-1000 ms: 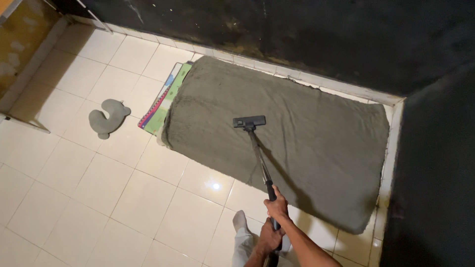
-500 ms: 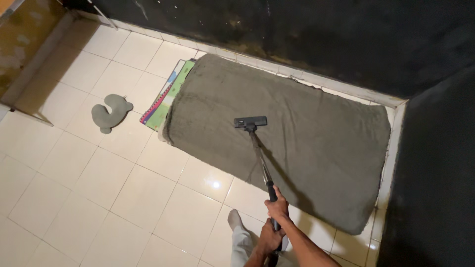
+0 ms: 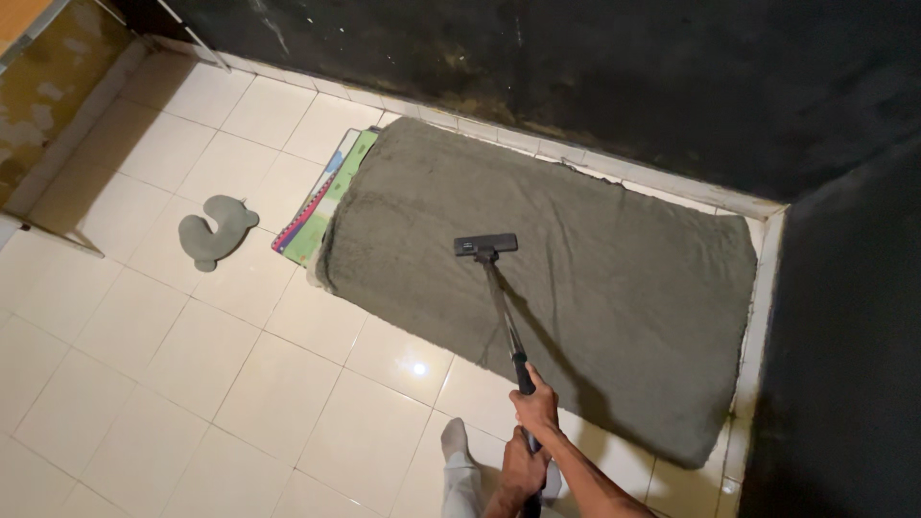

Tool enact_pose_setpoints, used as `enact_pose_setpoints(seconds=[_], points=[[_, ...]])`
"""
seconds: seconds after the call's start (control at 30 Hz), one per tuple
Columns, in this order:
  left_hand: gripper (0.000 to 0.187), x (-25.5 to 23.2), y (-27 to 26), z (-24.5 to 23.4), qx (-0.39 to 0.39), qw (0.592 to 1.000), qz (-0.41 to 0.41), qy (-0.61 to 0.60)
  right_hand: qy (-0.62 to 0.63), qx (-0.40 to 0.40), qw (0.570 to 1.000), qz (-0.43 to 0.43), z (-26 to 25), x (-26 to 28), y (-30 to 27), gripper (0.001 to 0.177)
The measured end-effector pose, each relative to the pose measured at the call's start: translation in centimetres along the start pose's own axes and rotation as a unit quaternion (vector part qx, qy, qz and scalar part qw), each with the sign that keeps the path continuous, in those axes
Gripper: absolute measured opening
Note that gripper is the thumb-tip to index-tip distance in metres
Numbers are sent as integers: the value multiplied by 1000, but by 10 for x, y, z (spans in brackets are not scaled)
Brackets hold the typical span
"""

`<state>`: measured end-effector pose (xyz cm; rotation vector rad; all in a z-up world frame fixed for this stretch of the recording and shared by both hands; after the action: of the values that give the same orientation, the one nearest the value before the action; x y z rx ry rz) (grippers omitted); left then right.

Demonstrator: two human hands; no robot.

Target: The person uses a stick vacuum to clean a gray rug laid on a tiled floor. They move the vacuum head back and forth across the rug surface in a repetitive pattern.

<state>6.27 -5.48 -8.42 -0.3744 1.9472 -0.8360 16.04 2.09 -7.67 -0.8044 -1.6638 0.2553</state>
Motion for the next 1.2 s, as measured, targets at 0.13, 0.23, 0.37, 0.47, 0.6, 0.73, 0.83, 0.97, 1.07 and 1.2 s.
enact_pose_setpoints(seconds=[0.13,0.23,0.37,0.47,0.6,0.73,0.83,0.97,1.07,1.2], points=[[58,-17,-1,-14,-10,1000,18,2,6,-2,1000,-24,4,18,-1,75],[59,-36,2,-30,-3,1000,23,0,1,-3,999,-40,8,36,6,76],[57,-68,13,-48,11,999,39,-8,-2,-12,998,-69,10,65,21,75],[56,-86,26,-59,3,998,57,-11,5,-11,997,-77,12,86,34,75],[56,-102,41,-72,2,997,77,-10,11,-22,995,-98,18,111,45,75],[54,-115,51,-84,4,997,73,-9,25,-24,995,-96,25,123,55,76],[53,-123,51,-91,16,998,67,-14,21,-24,995,-96,30,127,60,76],[55,-122,49,-97,24,998,44,-25,12,-28,996,-83,36,120,64,75],[55,-116,49,-94,18,999,43,-24,3,-23,997,-75,37,110,67,75],[55,-93,53,-83,37,999,13,-37,-15,-25,998,-55,39,90,67,75]])
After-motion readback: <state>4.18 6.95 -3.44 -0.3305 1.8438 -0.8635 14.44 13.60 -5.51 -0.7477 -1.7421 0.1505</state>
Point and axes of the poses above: each hand's wrist, its own y-axis towards the middle knuckle, its own z-axis out of the palm, x = y × z, the point moved 6 cm from there along y, towards the middle knuckle, and after that the axes turned 6 degrees about -z, right-handed, at the moved point
